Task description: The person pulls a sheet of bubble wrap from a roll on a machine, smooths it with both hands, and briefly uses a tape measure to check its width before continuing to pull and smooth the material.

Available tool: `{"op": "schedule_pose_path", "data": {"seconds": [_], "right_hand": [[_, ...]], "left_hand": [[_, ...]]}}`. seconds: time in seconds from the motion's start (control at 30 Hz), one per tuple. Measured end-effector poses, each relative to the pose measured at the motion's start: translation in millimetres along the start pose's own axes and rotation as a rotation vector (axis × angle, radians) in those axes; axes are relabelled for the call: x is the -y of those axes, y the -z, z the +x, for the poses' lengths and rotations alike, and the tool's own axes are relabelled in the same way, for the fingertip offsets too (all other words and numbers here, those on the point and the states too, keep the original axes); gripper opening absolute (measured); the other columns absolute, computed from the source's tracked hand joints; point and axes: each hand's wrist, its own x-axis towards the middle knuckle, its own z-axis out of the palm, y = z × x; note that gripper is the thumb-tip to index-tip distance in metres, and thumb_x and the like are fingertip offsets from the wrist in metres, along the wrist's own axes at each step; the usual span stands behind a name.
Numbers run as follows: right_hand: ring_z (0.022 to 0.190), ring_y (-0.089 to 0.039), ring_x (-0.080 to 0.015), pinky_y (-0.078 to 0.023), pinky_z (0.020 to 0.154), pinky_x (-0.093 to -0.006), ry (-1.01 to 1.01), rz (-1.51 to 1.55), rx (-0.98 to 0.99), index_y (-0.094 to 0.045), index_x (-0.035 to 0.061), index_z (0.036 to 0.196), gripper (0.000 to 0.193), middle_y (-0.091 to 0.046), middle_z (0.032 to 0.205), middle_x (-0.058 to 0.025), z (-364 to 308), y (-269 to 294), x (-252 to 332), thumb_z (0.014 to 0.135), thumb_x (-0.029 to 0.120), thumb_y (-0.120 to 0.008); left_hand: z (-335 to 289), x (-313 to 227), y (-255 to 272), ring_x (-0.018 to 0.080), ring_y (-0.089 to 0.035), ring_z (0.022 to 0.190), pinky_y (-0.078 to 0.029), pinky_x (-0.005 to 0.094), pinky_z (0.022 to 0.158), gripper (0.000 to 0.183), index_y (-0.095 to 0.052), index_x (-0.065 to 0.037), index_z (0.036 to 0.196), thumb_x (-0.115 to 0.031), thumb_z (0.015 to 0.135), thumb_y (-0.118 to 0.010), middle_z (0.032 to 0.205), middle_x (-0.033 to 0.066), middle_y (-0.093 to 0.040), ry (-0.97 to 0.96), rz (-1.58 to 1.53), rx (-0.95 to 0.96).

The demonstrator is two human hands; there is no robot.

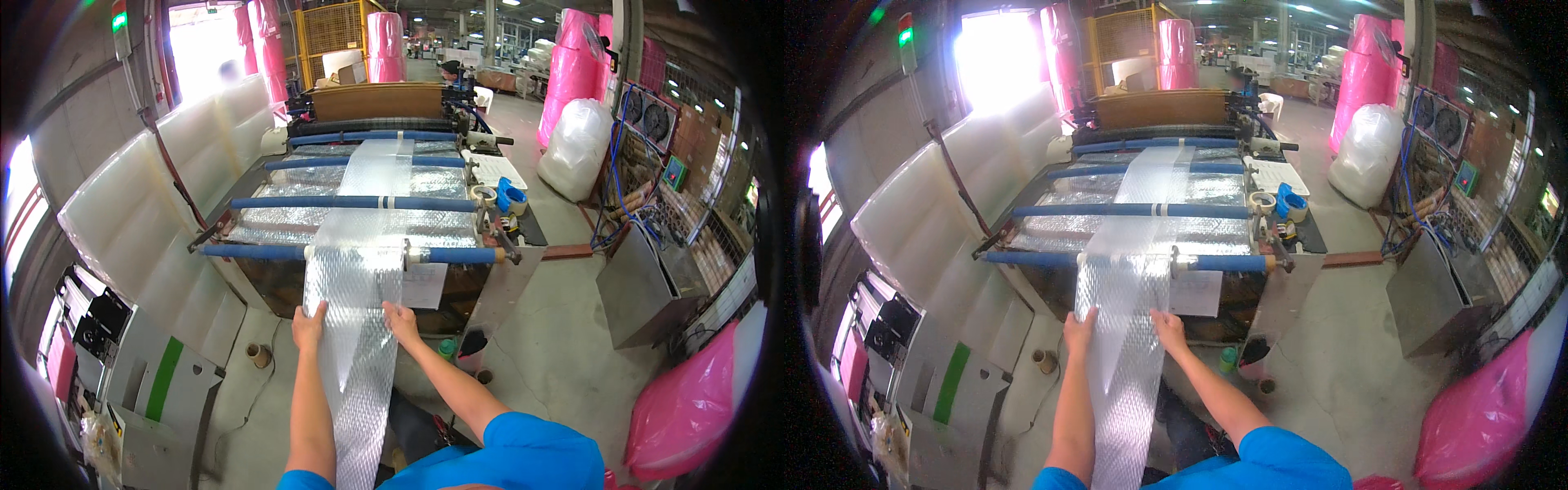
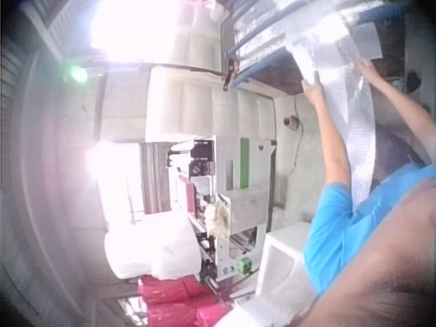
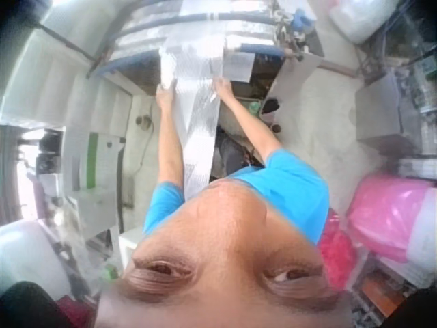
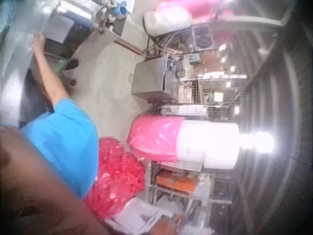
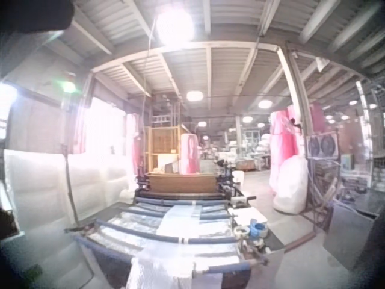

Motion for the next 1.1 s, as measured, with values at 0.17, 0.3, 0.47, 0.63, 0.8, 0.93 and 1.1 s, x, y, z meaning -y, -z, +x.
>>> {"op": "schedule_pose_path", "data": {"seconds": [0.17, 0.3, 0.47, 0.63, 0.8, 0.93, 1.1], "right_hand": [[0.046, -0.044, -0.0077, -0.035, 0.043, -0.0242, 0.007, -0.085, -0.07, -0.053, 0.0011, 0.063, 0.035, -0.048, 0.05, -0.0014, -56, -7, 19, 0.079, 0.032, -0.053], [0.047, -0.044, -0.0097, -0.037, 0.046, -0.0269, -0.132, -0.293, 0.06, -0.055, 0.0013, 0.066, 0.035, -0.047, 0.05, -0.0018, -150, -15, -22, 0.078, 0.034, -0.053], [0.049, -0.045, -0.008, -0.037, 0.047, -0.0242, -0.224, -0.102, 0.195, -0.055, 0.0003, 0.066, 0.038, -0.048, 0.051, -0.0017, -201, -9, -11, 0.08, 0.036, -0.052], [0.049, -0.043, -0.0066, -0.036, 0.046, -0.0214, -0.222, 0.122, 0.311, -0.054, 0.003, 0.064, 0.036, -0.049, 0.055, -0.0004, -213, -15, 41, 0.078, 0.036, -0.055], [0.049, -0.045, -0.0077, -0.037, 0.046, -0.0219, -0.172, 0.171, 0.307, -0.053, 0.0032, 0.065, 0.037, -0.05, 0.056, -0.0013, -218, -20, 79, 0.078, 0.038, -0.055], [0.049, -0.044, -0.0066, -0.037, 0.047, -0.0213, -0.164, 0.127, 0.291, -0.054, 0.0029, 0.066, 0.038, -0.049, 0.055, -0.0001, -218, -20, 78, 0.078, 0.039, -0.055], [0.05, -0.044, -0.0077, -0.037, 0.049, -0.0244, -0.047, -0.061, 0.256, -0.055, 0.0009, 0.068, 0.039, -0.048, 0.055, -0.0005, -202, -3, -7, 0.079, 0.039, -0.053]], "left_hand": [[-41, 35, 29, 0.0293, -0.047, 0.103, -0.037, 0.0371, 0.084, 0.087, -0.043, -0.003, 0.113, -0.059, 0.05, -0.065, 0.11, 0.0185, -0.049, 0.101, 0.005, 0.333], [-112, 163, 35, 0.0305, -0.039, 0.111, -0.033, 0.0358, 0.091, 0.102, -0.031, 0.003, 0.122, -0.063, 0.05, -0.064, 0.118, 0.0222, -0.041, 0.309, 0.192, 0.398], [-180, 119, 114, 0.0335, -0.055, 0.085, -0.043, 0.0391, 0.071, 0.067, -0.049, -0.005, 0.098, -0.053, 0.055, -0.067, 0.087, 0.0188, -0.058, 0.153, 0.202, 0.074], [-172, 100, 166, 0.0269, -0.046, 0.051, -0.037, 0.0358, 0.05, 0.043, -0.051, -0.001, 0.072, -0.042, 0.066, -0.063, 0.057, 0.0141, -0.051, -0.014, 0.123, -0.166], [-160, 97, 186, 0.0135, -0.036, 0.043, -0.03, 0.0308, 0.043, 0.04, -0.047, 0.0, 0.059, -0.034, 0.075, -0.058, 0.047, 0.0062, -0.042, 0.011, -0.145, -0.16], [-156, 119, 171, 0.0087, -0.036, 0.042, -0.031, 0.0281, 0.042, 0.04, -0.048, 0.001, 0.058, -0.032, 0.079, -0.053, 0.044, 0.0027, -0.042, 0.106, -0.268, -0.089], [-166, 128, 128, 0.0232, -0.047, 0.048, -0.037, 0.0352, 0.048, 0.04, -0.049, -0.001, 0.065, -0.038, 0.081, -0.046, 0.052, 0.0131, -0.049, 0.106, 0.029, -0.051]]}}
